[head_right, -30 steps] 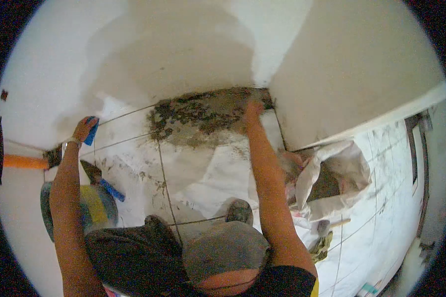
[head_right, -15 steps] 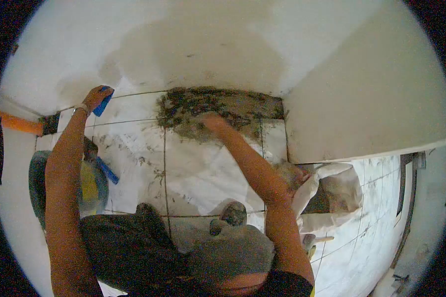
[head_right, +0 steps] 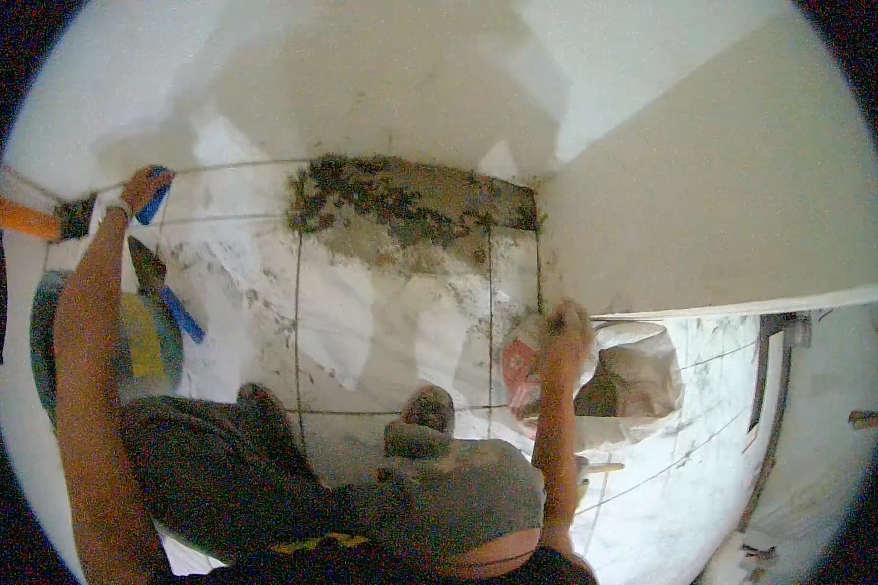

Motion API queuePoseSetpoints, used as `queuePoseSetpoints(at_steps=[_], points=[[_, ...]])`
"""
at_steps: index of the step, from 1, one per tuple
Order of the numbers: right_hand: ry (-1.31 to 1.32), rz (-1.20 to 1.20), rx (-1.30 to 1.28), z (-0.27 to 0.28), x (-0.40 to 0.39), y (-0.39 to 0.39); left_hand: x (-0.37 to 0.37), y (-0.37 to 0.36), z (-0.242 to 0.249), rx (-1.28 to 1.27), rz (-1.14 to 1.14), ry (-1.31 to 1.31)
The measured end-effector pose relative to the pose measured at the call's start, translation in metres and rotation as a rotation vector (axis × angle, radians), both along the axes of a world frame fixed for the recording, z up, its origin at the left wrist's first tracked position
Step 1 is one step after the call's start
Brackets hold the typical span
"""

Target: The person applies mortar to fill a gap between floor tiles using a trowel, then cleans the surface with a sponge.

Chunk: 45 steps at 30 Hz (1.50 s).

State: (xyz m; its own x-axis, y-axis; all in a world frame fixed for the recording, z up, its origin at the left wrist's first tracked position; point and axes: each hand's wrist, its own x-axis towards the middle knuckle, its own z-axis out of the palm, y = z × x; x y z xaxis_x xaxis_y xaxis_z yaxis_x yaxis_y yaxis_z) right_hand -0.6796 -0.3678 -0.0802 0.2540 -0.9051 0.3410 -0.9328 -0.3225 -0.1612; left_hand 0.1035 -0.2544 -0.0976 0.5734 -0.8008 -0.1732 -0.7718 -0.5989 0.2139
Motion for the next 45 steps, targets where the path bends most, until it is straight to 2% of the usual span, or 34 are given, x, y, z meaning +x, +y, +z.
queuePoseSetpoints(at_steps=[1, 3, 4, 6, 7, 9, 13, 16, 19, 21, 25, 26, 27, 28, 30, 31, 33, 34, 36, 37, 38, 39, 40, 42, 45], points=[[-0.780, -0.100, 0.061, -0.017, -0.041, 0.017, 0.006, 0.003, -0.005, -0.023, -0.052, 0.026], [-1.103, -0.605, -0.008, -0.012, -0.093, 0.035, 0.022, -0.001, -0.025, -0.042, -0.109, 0.077], [-0.725, -0.508, 0.086, -0.054, -0.154, 0.030, 0.026, -0.008, -0.032, -0.059, -0.180, 0.061], [0.051, -0.287, 0.032, -0.135, -0.272, 0.020, 0.019, -0.026, -0.035, -0.082, -0.250, 0.053], [0.138, -0.402, 0.190, -0.138, -0.274, 0.022, 0.005, -0.039, -0.030, -0.093, -0.227, 0.079], [0.146, -0.537, 0.465, -0.144, -0.260, 0.029, -0.029, -0.054, -0.004, -0.101, -0.195, 0.104], [-0.004, -0.596, 0.669, -0.155, -0.255, 0.036, -0.057, -0.066, 0.016, -0.134, -0.133, 0.292], [-0.337, -0.657, 0.761, -0.151, -0.256, 0.042, -0.068, -0.056, 0.027, -0.198, -0.091, 0.252], [-0.895, -0.695, 0.786, -0.122, -0.253, 0.049, -0.033, -0.045, 0.001, -0.151, -0.110, 0.171], [-1.223, -0.661, 0.743, -0.090, -0.248, 0.056, -0.018, -0.036, -0.010, -0.034, -0.033, 0.149], [-1.735, -0.363, 0.727, -0.004, -0.164, 0.055, -0.029, -0.011, 0.012, 0.092, 0.029, 0.275], [-1.893, -0.222, 0.804, 0.012, -0.132, 0.050, -0.024, -0.011, 0.007, 0.056, 0.047, 0.226], [-2.196, 0.097, 1.083, 0.035, -0.092, 0.043, -0.020, -0.012, 0.000, 0.017, 0.063, 0.179], [-2.065, -0.251, 0.885, 0.047, -0.052, 0.040, -0.016, -0.016, -0.007, 0.014, 0.062, 0.182], [-1.696, -0.405, 0.832, 0.026, -0.013, 0.012, -0.010, -0.023, -0.017, -0.036, -0.093, 0.209], [-1.485, -0.242, 0.972, -0.002, 0.000, -0.013, -0.009, -0.025, -0.021, -0.054, -0.140, 0.216], [-1.419, -0.394, 1.106, 0.006, 0.118, -0.032, -0.022, -0.038, -0.014, -0.048, -0.046, 0.421], [-1.575, 0.143, 1.738, -0.061, 0.115, -0.080, -0.033, -0.040, -0.006, -0.045, -0.039, 0.406], [-1.209, -0.031, 1.555, -0.030, 0.221, -0.061, -0.054, -0.040, 0.011, -0.114, 0.023, 0.310], [-1.021, 0.261, 1.489, -0.059, 0.250, -0.071, -0.045, -0.041, -0.004, -0.155, -0.014, 0.302], [-0.930, 0.406, 1.446, -0.094, 0.277, -0.088, -0.034, -0.043, -0.014, -0.194, -0.054, 0.295], [-0.847, 0.543, 1.389, -0.127, 0.303, -0.105, -0.047, -0.036, 0.002, -0.174, 0.005, 0.347], [-0.783, 0.511, 1.465, -0.152, 0.329, -0.123, -0.056, -0.034, 0.015, -0.086, 0.024, 0.371], [-0.725, 0.477, 1.539, -0.153, 0.341, -0.128, -0.051, -0.028, 0.007, -0.110, 0.048, 0.399], [-0.667, 0.111, 0.888, -0.127, 0.307, -0.119, -0.051, -0.015, 0.009, -0.126, 0.108, 0.383]])
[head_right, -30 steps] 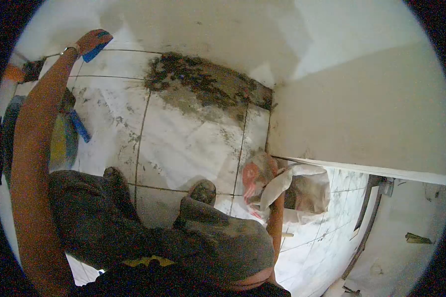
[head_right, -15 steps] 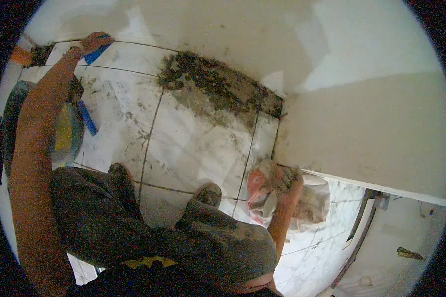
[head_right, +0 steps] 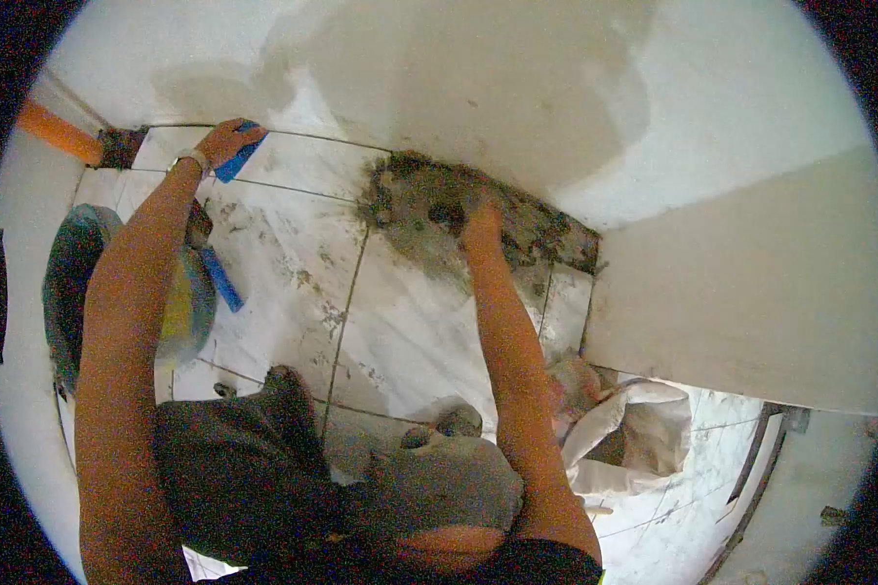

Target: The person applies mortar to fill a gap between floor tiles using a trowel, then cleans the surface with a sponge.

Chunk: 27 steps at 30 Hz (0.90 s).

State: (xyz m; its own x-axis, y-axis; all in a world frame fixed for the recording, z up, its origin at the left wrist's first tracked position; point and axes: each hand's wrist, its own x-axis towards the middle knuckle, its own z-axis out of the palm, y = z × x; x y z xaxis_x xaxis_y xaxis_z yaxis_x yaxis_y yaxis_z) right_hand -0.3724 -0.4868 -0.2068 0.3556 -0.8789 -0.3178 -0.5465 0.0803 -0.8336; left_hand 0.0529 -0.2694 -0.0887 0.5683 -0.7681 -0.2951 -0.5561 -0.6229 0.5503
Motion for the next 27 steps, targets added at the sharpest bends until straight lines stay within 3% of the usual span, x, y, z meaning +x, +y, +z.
queuePoseSetpoints(at_steps=[2, 3, 4, 5, 7, 9, 10, 12, 14, 16, 18, 19, 21, 22, 23, 26, 27], points=[[-0.466, -0.397, 0.081, -0.034, -0.041, -0.041, 0.039, 0.000, -0.032, -0.039, -0.015, -0.080], [-1.007, -0.634, 0.354, -0.079, -0.070, -0.067, 0.051, 0.002, -0.048, -0.073, -0.035, -0.146], [-1.001, -0.635, 0.356, -0.072, -0.071, -0.061, 0.054, 0.002, -0.047, -0.070, -0.034, -0.142], [-0.834, -0.453, 0.426, -0.050, -0.071, -0.049, 0.055, 0.000, -0.042, -0.057, -0.059, -0.124], [-0.240, 0.089, 0.125, 0.005, -0.063, -0.017, 0.045, -0.010, -0.034, -0.045, -0.097, -0.098], [-0.044, 0.327, 0.103, 0.006, -0.031, 0.001, 0.023, -0.022, -0.021, -0.092, -0.005, 0.078], [-0.289, 0.208, 0.437, -0.017, -0.005, -0.007, 0.017, -0.029, -0.021, -0.095, -0.016, 0.068], [-0.066, 0.294, 0.385, -0.047, 0.042, -0.015, 0.011, -0.038, -0.026, -0.096, -0.052, -0.063], [0.067, 0.451, 0.056, -0.044, 0.071, -0.016, 0.000, -0.040, -0.007, -0.079, -0.061, -0.033], [0.271, 0.400, -0.491, -0.036, 0.071, -0.010, -0.013, -0.034, 0.003, -0.079, -0.059, 0.006], [0.245, 0.179, -0.788, -0.021, 0.043, 0.000, -0.007, -0.025, -0.002, -0.159, -0.022, 0.025], [0.168, 0.156, -0.706, -0.038, 0.011, -0.017, 0.011, -0.021, -0.010, -0.163, -0.015, 0.024], [0.013, 0.094, -0.546, -0.070, -0.052, -0.048, 0.044, -0.006, -0.037, -0.120, -0.166, -0.237], [0.110, 0.156, -0.747, -0.040, -0.081, -0.040, 0.020, 0.004, -0.001, -0.017, -0.040, -0.062], [0.213, 0.190, -0.958, -0.005, -0.109, -0.030, 0.034, 0.009, -0.016, -0.016, -0.030, -0.048], [0.480, -0.091, -0.839, -0.047, -0.208, -0.119, 0.063, 0.010, -0.052, -0.078, -0.184, -0.375], [0.545, -0.112, -0.869, -0.058, -0.233, -0.142, 0.051, 0.003, -0.037, -0.070, -0.094, -0.270]])
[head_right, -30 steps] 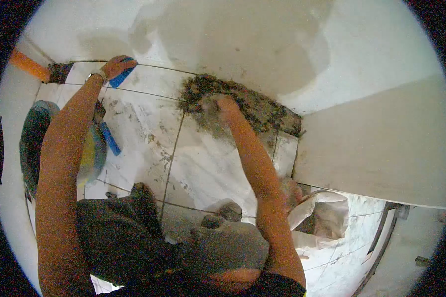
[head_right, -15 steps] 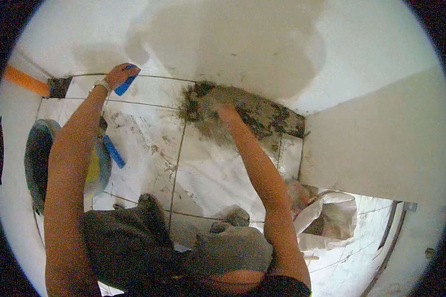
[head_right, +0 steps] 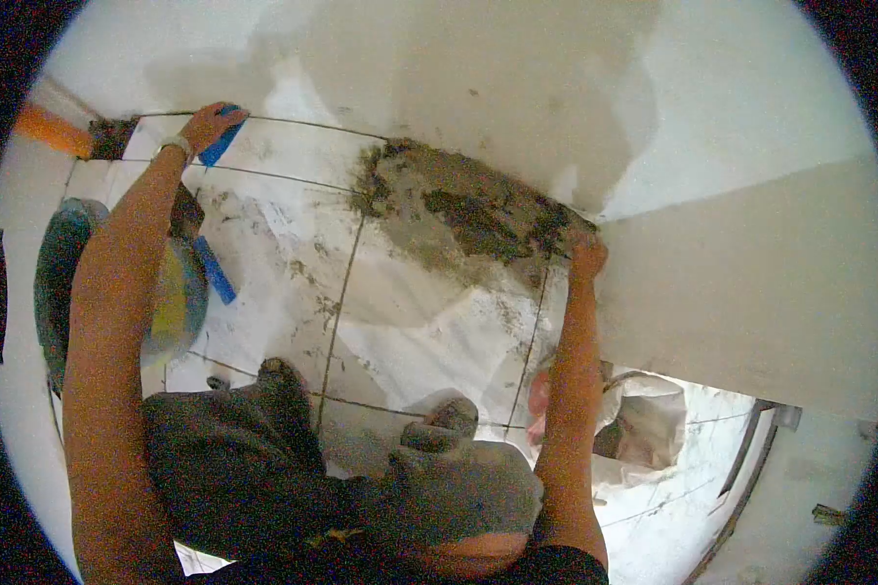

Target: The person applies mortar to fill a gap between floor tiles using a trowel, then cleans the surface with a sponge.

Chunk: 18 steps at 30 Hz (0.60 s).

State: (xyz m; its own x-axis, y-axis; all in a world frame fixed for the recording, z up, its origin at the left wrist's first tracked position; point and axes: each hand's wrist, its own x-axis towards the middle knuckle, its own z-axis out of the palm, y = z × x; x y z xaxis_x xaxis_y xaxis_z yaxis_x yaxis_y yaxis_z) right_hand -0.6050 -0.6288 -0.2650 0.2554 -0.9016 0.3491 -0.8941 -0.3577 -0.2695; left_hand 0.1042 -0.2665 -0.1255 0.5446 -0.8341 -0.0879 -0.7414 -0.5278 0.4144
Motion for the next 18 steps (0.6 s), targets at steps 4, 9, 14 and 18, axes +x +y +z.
queuePoseSetpoints(at_steps=[4, 9, 14, 18], points=[[0.455, 0.273, -0.160, -0.055, -0.007, -0.051, -0.013, -0.034, 0.010, 0.029, -0.129, 0.168], [0.005, 0.359, 0.349, 0.063, 0.116, 0.060, -0.069, -0.053, 0.057, -0.007, -0.021, 0.207], [-0.440, 0.363, 0.284, 0.154, 0.033, 0.147, -0.048, -0.037, 0.047, 0.084, -0.091, 0.173], [-0.517, -0.333, 0.030, 0.195, -0.112, 0.246, -0.028, -0.002, 0.038, 0.168, -0.010, 0.055]])
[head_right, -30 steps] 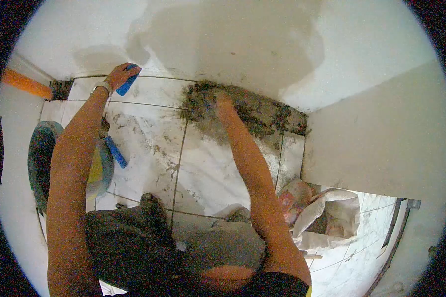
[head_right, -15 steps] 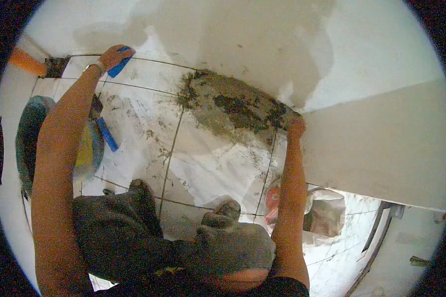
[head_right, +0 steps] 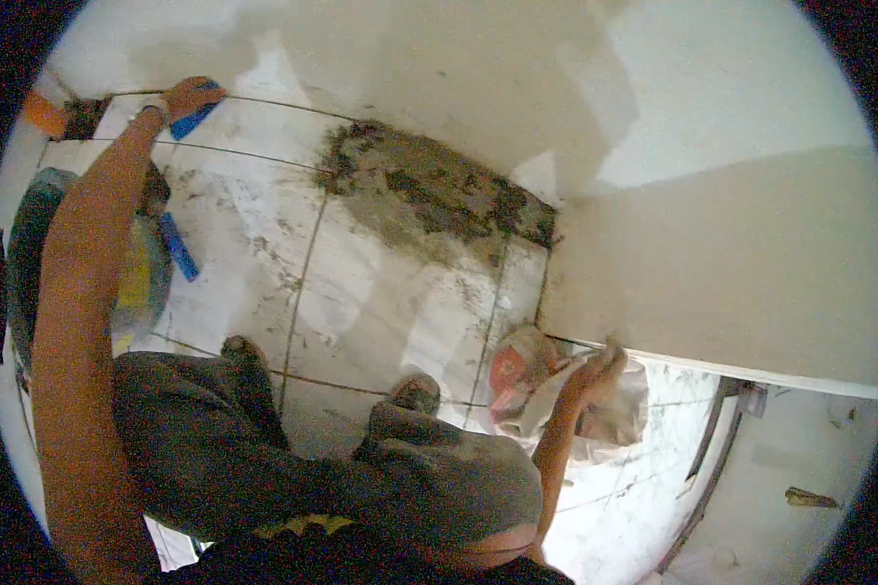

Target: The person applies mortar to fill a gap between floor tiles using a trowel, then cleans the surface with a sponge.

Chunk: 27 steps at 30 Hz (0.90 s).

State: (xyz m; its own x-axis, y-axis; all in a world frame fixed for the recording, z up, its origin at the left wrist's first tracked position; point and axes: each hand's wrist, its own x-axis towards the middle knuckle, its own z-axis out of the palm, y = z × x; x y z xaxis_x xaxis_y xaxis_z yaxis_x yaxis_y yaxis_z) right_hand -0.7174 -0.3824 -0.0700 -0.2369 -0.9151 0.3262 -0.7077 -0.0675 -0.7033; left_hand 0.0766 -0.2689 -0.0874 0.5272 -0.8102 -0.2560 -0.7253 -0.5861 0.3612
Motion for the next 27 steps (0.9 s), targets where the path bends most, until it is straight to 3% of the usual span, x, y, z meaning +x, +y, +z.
queuePoseSetpoints(at_steps=[3, 6, 8, 10, 13, 15, 17, 19, 20, 23, 25, 27], points=[[0.314, -0.213, 0.141, -0.039, -0.115, 0.047, 0.021, -0.004, -0.032, 0.064, 0.003, -0.053], [0.545, -0.232, 0.445, -0.106, -0.189, 0.070, 0.016, -0.019, -0.040, -0.131, -0.045, -0.249], [0.549, -0.223, 0.581, -0.130, -0.204, 0.083, -0.014, -0.032, 0.001, -0.019, -0.191, 0.115], [0.492, -0.221, 0.656, -0.138, -0.209, 0.092, -0.027, -0.040, 0.004, -0.015, -0.033, 0.052], [0.342, -0.229, 0.713, -0.137, -0.211, 0.096, -0.045, -0.035, 0.024, -0.022, -0.040, 0.039], [0.172, -0.238, 0.726, -0.128, -0.209, 0.097, 0.011, -0.040, -0.040, -0.136, -0.104, -0.039], [-0.065, -0.261, 0.711, -0.114, -0.206, 0.096, 0.019, -0.036, -0.049, -0.245, -0.178, -0.115], [-0.355, -0.279, 0.659, -0.094, -0.199, 0.091, -0.016, -0.025, 0.001, 0.148, -0.047, -0.019], [-0.492, -0.276, 0.624, -0.079, -0.188, 0.089, -0.003, -0.020, -0.008, 0.149, -0.039, -0.019], [-0.768, -0.194, 0.544, -0.035, -0.136, 0.073, 0.024, -0.010, -0.033, 0.129, -0.260, -0.049], [-0.844, -0.101, 0.551, -0.016, -0.085, 0.052, 0.010, -0.007, -0.020, 0.176, -0.127, -0.082], [-0.838, 0.021, 0.602, -0.011, -0.021, 0.021, 0.018, -0.014, -0.033, 0.118, -0.213, -0.055]])
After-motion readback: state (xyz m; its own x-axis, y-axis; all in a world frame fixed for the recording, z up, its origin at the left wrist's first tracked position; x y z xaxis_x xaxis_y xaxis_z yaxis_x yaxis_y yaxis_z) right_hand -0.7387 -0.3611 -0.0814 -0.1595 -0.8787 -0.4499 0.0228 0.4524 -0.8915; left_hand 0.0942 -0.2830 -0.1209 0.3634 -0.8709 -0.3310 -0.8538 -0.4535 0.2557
